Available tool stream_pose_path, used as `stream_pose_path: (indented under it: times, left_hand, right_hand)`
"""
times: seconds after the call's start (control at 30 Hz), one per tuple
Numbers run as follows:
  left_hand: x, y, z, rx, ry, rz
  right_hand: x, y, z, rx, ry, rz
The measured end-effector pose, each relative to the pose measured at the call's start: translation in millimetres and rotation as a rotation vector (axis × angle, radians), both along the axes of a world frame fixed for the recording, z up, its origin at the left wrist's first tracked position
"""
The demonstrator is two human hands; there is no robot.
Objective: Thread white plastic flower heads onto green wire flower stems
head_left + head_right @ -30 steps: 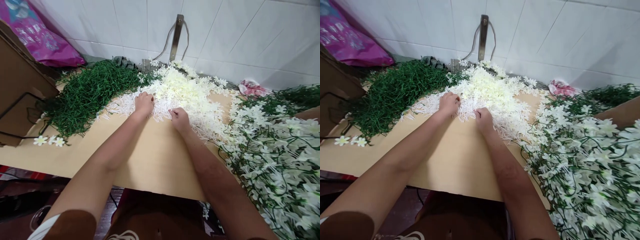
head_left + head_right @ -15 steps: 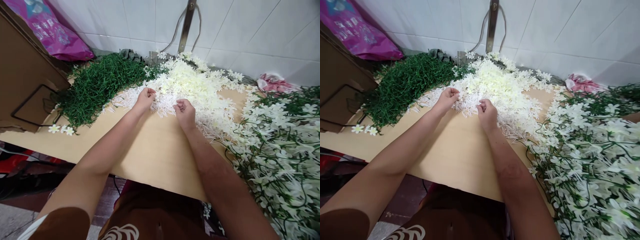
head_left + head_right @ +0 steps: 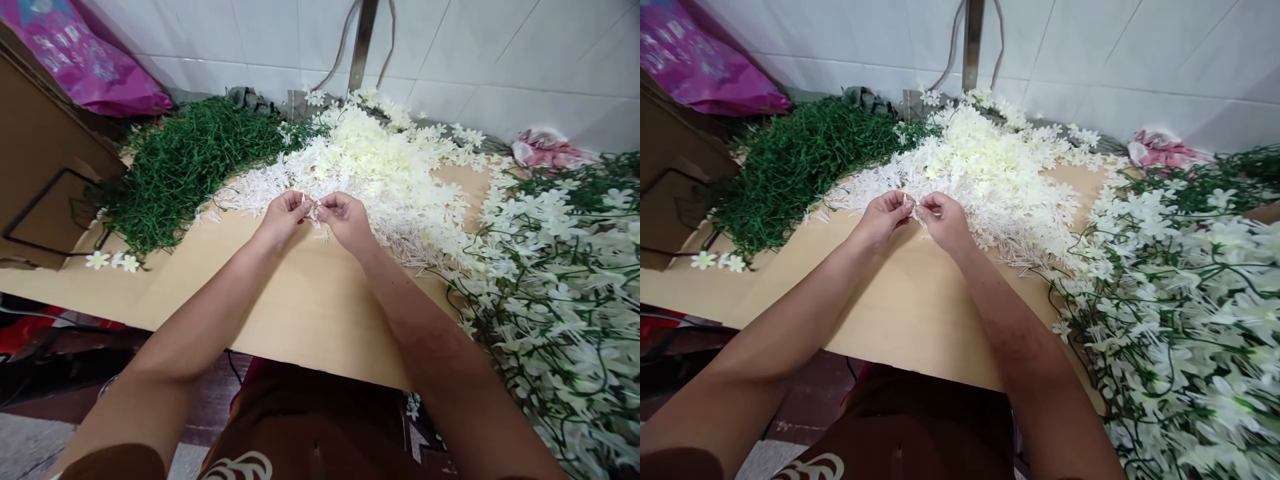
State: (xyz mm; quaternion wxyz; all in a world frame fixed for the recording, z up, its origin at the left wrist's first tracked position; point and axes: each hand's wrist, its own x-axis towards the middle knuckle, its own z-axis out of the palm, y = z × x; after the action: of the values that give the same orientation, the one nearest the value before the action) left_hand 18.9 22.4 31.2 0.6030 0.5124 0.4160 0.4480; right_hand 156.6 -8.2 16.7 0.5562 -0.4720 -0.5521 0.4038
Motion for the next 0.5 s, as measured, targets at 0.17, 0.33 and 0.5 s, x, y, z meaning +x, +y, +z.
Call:
stream_pose_path:
  times: [0.17,0.33,0.5]
  left_hand:
    - [2.2,-0.4,-3.7,0.062,0.009,-0.014]
    - [-1.3,-0.4,-5.0,0.021,0.038,-0.024]
    - [-5.8,-2.3,-5.5,-0.028,0.006,-0.054]
  right_hand:
    - [5.5,0.2,-2.5,-0.124,0.166,0.102]
    - [8.9,0.8,-3.6,-0.113,0.146,0.079]
    - [7.0,0.5,-1.0,-0.094,0.122,0.016]
